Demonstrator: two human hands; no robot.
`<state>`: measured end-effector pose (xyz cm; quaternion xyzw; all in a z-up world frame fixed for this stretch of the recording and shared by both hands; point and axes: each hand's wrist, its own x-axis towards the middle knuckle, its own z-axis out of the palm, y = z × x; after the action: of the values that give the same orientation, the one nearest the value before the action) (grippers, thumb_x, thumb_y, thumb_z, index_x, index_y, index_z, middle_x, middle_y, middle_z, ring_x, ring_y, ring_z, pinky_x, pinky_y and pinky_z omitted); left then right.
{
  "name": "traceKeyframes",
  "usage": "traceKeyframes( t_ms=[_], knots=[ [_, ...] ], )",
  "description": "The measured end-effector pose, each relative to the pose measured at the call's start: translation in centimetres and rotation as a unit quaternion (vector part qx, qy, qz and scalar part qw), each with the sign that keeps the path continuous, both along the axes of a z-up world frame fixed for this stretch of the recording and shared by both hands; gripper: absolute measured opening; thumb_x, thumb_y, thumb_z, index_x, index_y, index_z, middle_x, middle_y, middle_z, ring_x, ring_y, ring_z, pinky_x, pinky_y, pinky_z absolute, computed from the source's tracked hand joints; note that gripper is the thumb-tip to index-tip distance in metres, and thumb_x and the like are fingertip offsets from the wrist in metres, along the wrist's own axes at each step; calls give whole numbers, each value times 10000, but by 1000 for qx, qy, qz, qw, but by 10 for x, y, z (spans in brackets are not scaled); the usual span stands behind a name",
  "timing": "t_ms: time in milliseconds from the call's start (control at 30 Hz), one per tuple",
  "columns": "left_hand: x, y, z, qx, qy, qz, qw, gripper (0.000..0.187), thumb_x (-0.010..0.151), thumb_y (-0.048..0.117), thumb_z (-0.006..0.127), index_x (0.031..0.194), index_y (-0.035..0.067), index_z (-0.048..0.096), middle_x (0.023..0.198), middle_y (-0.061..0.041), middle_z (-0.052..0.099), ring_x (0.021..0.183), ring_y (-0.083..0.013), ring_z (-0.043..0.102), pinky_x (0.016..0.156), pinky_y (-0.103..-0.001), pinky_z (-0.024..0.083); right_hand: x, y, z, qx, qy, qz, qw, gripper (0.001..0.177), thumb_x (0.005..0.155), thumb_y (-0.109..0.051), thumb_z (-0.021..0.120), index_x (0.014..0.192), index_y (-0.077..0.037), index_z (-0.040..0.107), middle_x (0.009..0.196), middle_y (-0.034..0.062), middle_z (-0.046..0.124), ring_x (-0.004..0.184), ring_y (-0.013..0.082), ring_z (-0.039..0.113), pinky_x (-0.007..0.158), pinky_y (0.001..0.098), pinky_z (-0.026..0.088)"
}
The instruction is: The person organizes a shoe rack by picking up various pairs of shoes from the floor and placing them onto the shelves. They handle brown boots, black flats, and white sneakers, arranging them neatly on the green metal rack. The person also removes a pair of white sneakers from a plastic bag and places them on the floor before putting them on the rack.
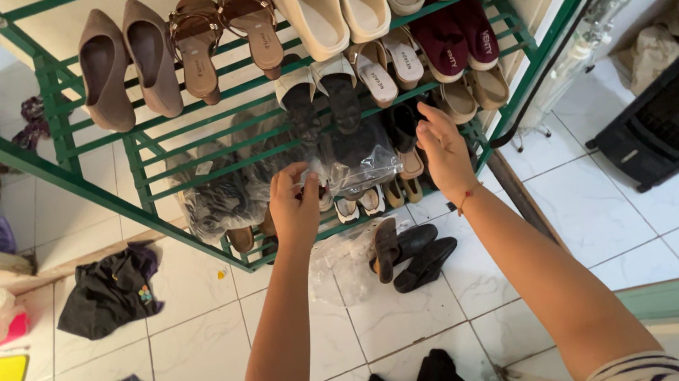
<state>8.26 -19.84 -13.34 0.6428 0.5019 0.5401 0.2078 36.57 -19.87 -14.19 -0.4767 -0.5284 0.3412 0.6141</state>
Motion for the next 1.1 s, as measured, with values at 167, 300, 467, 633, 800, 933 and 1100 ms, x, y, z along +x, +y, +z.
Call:
traceKeyframes(
  t_ms=[167, 300, 467, 633, 800, 933, 1100],
  knots=[
    [-8, 3, -5, -4, -4, -30, 1000, 264, 968, 201, 688, 1183, 48, 668, 1176, -123, 654, 1044, -232, 666, 856, -334, 552, -10, -6, -25, 8, 42, -7, 999, 590, 1044, -425, 583, 1509, -70, 504, 1557, 114, 447, 1329, 249, 529, 1073, 362, 481],
    [-13, 3, -13, -29, -4, -19, 999, 266, 946, 205, 701, 1164, 52, 684, 1131, -113, 672, 935, -216, 665, 794, -317, 552, -13, -8, -33, 13, 10, -24, 1000, 548, 1063, -393, 572, 1505, -76, 505, 1568, 105, 457, 1400, 236, 497, 1125, 350, 436],
    [-13, 6, -26, 2, 3, -14, 1000, 238, 953, 165, 712, 1153, 40, 690, 1111, -108, 681, 933, -200, 656, 805, -307, 537, -14, -10, -37, 1, -2, -27, 1000, 572, 1054, -404, 561, 1507, -58, 503, 1573, 100, 424, 1367, 227, 509, 1113, 344, 442],
    [-4, 10, -41, 31, -14, -15, 999, 232, 954, 136, 701, 1155, 21, 674, 1072, -100, 663, 931, -179, 663, 804, -293, 533, -5, -6, -44, -5, 7, -12, 1000, 567, 1055, -406, 548, 1494, -49, 508, 1584, 98, 391, 1372, 212, 505, 1108, 338, 453],
    [14, 6, -55, -3, 8, 24, 1000, 214, 943, 148, 721, 1119, 31, 697, 1001, -107, 673, 922, -234, 632, 798, -343, 520, 13, 5, -62, -22, -21, -12, 999, 562, 1059, -404, 539, 1494, -48, 530, 1582, 104, 412, 1325, 209, 513, 1079, 320, 453],
    [36, 5, -74, 2, -4, 35, 999, 192, 934, 164, 713, 1085, 46, 697, 1092, -108, 685, 998, -254, 641, 797, -360, 529, 29, 17, -92, -7, -7, 23, 1000, 542, 1066, -377, 557, 1480, -29, 521, 1587, 117, 392, 1399, 196, 463, 1115, 322, 424],
    [60, 13, -120, -13, 14, 51, 999, 187, 925, 151, 705, 1084, 54, 700, 1058, -111, 689, 993, -286, 639, 844, -383, 510, 44, 35, -157, -8, -39, 38, 998, 531, 1051, -356, 590, 1473, -37, 546, 1530, 128, 500, 1292, 215, 529, 1104, 332, 429]
  ],
)
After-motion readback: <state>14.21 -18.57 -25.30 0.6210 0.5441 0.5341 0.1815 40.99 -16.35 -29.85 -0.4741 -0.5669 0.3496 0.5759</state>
